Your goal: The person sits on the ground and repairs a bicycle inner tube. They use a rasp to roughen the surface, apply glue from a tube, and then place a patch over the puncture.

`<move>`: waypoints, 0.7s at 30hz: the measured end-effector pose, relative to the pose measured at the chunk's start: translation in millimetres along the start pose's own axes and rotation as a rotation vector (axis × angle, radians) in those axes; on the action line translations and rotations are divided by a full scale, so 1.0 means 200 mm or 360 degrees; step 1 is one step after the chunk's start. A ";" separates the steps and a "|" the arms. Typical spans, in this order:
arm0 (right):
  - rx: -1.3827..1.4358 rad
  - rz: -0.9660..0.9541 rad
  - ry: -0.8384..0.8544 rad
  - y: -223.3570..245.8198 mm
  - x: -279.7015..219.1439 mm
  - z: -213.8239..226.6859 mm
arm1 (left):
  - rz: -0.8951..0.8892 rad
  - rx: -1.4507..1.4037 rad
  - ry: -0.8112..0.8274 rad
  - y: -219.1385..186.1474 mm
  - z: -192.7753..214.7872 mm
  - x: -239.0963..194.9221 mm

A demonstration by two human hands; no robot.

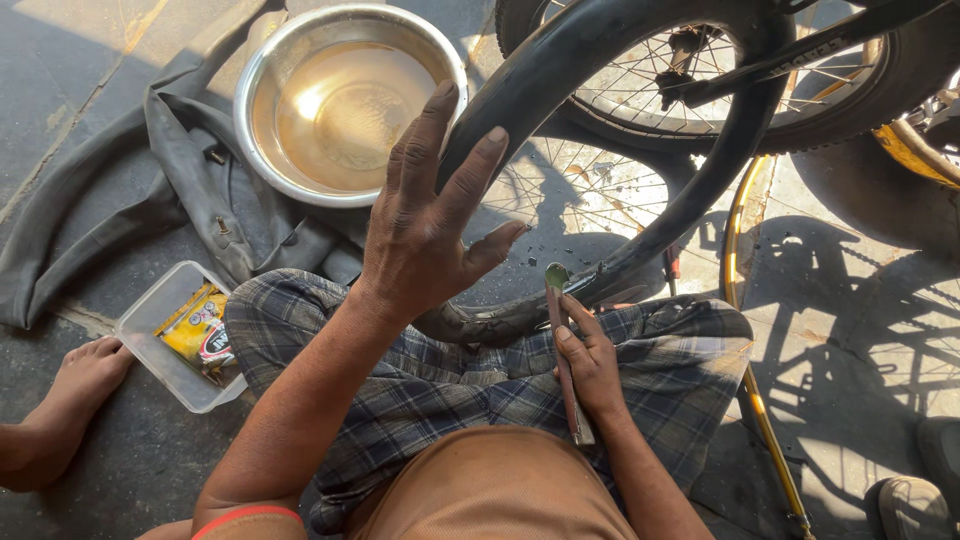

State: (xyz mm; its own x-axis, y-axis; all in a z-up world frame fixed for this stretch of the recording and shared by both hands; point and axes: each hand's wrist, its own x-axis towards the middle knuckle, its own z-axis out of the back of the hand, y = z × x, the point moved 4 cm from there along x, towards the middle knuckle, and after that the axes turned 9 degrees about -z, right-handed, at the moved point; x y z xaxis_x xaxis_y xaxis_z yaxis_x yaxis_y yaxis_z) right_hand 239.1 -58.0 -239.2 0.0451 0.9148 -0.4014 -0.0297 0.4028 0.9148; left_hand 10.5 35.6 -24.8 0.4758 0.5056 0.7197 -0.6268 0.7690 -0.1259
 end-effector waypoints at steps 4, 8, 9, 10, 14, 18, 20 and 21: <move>0.0018 -0.0014 0.0011 -0.04 0.00 0.00 | 0.0018 0.0018 -0.0083 0.00 0.01 -0.01; -0.0025 0.0011 -0.0005 -0.05 0.01 0.01 | -0.0039 0.0066 -0.0078 -0.01 0.00 -0.01; -0.0041 0.0019 -0.0010 -0.04 0.01 0.01 | -0.0047 0.0072 -0.0071 -0.01 0.00 -0.01; -0.0039 0.0018 -0.0006 -0.04 0.01 0.01 | -0.0032 0.0056 -0.0078 -0.01 0.00 -0.02; -0.0036 0.0004 -0.0006 -0.03 -0.01 0.00 | 0.0017 0.0015 -0.0075 0.00 0.00 -0.03; -0.0064 0.0034 -0.0026 -0.04 0.00 0.00 | -0.0057 0.0095 -0.0088 -0.01 -0.01 -0.02; -0.0045 0.0001 -0.0021 -0.06 0.01 0.00 | -0.0042 0.0081 -0.0109 -0.01 0.00 -0.02; -0.0036 -0.0016 -0.0018 -0.07 0.01 0.00 | -0.0034 0.0074 -0.0120 0.00 0.01 -0.01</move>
State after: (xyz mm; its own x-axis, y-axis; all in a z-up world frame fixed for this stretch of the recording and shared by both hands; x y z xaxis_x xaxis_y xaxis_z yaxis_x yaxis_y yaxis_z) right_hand 239.9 -62.1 -252.9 0.0566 0.9104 -0.4098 -0.0517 0.4126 0.9094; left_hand 8.0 33.1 -25.1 0.4426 0.4573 0.7713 -0.6457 0.7594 -0.0797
